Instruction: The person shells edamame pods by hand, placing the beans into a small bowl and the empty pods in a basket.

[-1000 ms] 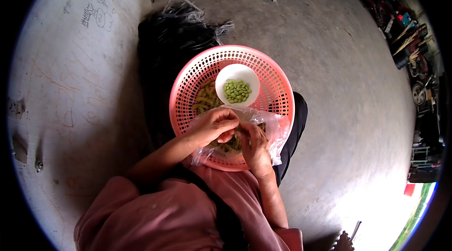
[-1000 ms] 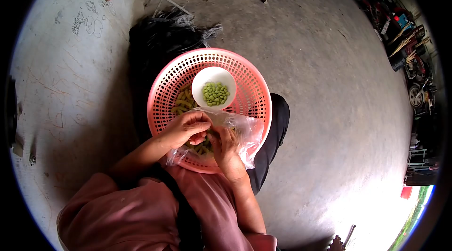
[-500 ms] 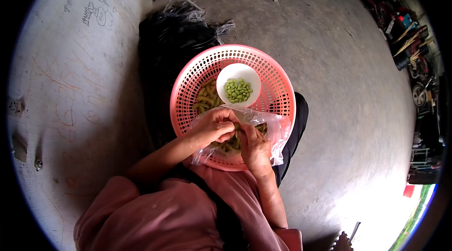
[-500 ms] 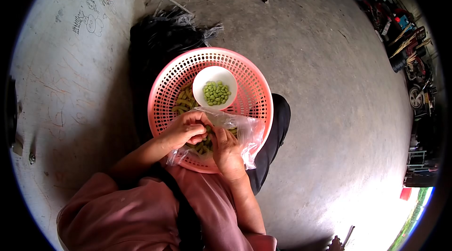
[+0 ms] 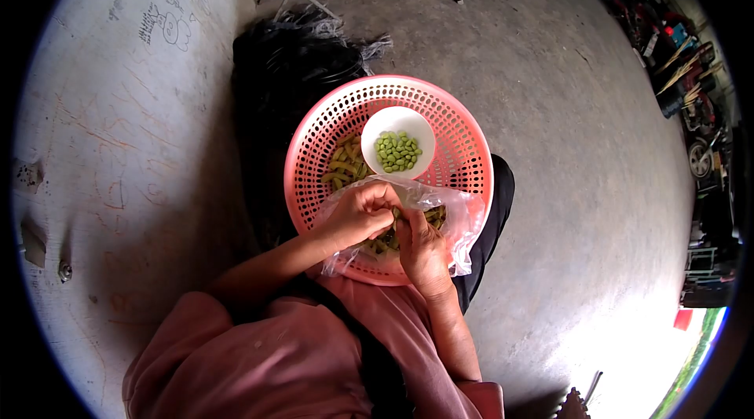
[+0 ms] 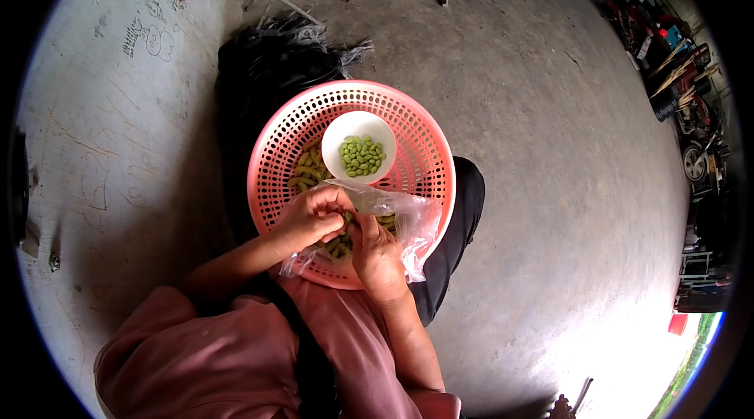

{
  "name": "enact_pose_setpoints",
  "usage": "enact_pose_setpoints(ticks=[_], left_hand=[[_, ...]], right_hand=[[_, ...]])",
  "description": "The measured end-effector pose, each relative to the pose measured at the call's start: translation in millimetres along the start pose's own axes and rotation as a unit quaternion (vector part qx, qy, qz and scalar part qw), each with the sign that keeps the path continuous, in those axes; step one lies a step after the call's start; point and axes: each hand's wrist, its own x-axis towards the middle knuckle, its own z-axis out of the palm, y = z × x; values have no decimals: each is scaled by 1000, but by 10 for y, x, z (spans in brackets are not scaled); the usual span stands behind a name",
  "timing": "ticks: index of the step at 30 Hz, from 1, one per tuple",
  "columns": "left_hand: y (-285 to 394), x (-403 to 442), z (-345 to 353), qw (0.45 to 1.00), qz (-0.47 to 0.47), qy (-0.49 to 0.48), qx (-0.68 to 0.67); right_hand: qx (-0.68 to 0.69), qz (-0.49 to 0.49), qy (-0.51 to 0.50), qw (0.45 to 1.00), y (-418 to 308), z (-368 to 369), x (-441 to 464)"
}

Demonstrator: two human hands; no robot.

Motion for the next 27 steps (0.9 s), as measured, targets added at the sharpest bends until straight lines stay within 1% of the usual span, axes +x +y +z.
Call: enact_pose_setpoints(ticks=[1,2,4,5,6,9,13,16,19,22,25,27], left_hand=[[34,-18,13,998,23,2,63],[104,-43,43,956,165,24,241],[55,-25,36,995,61,-6,84],[39,-19,32,1000,8,-21,4],[48,-10,19,999,-16,-20,-24],[72,6,13,999,-37,-10,10],[-18,44,-36,998,7,-45,46],[-36,50,-60,996,38,-69,31],[-22,35,-88,995,37,-77,59],[-8,26,-76,991,23,-56,120],[-79,31,-46,967,120,14,222],[-129,44,-63,961,135,42,237]], right_hand=[[-5,6,3,1000,15,9,-9],[-9,12,5,1000,24,13,-13],[4,1,8,1000,-14,-43,12],[11,-5,9,1000,-28,-62,20],[17,-9,10,1000,-12,-49,14],[24,-7,10,1000,28,-22,4],[36,25,8,999,1,-39,3],[47,40,-5,998,-38,-75,3],[29,27,-15,999,-19,-61,-1],[6,11,-24,1000,11,-41,-2],[-1,-16,-14,1000,30,-9,7],[2,-26,-4,1000,24,9,22]])
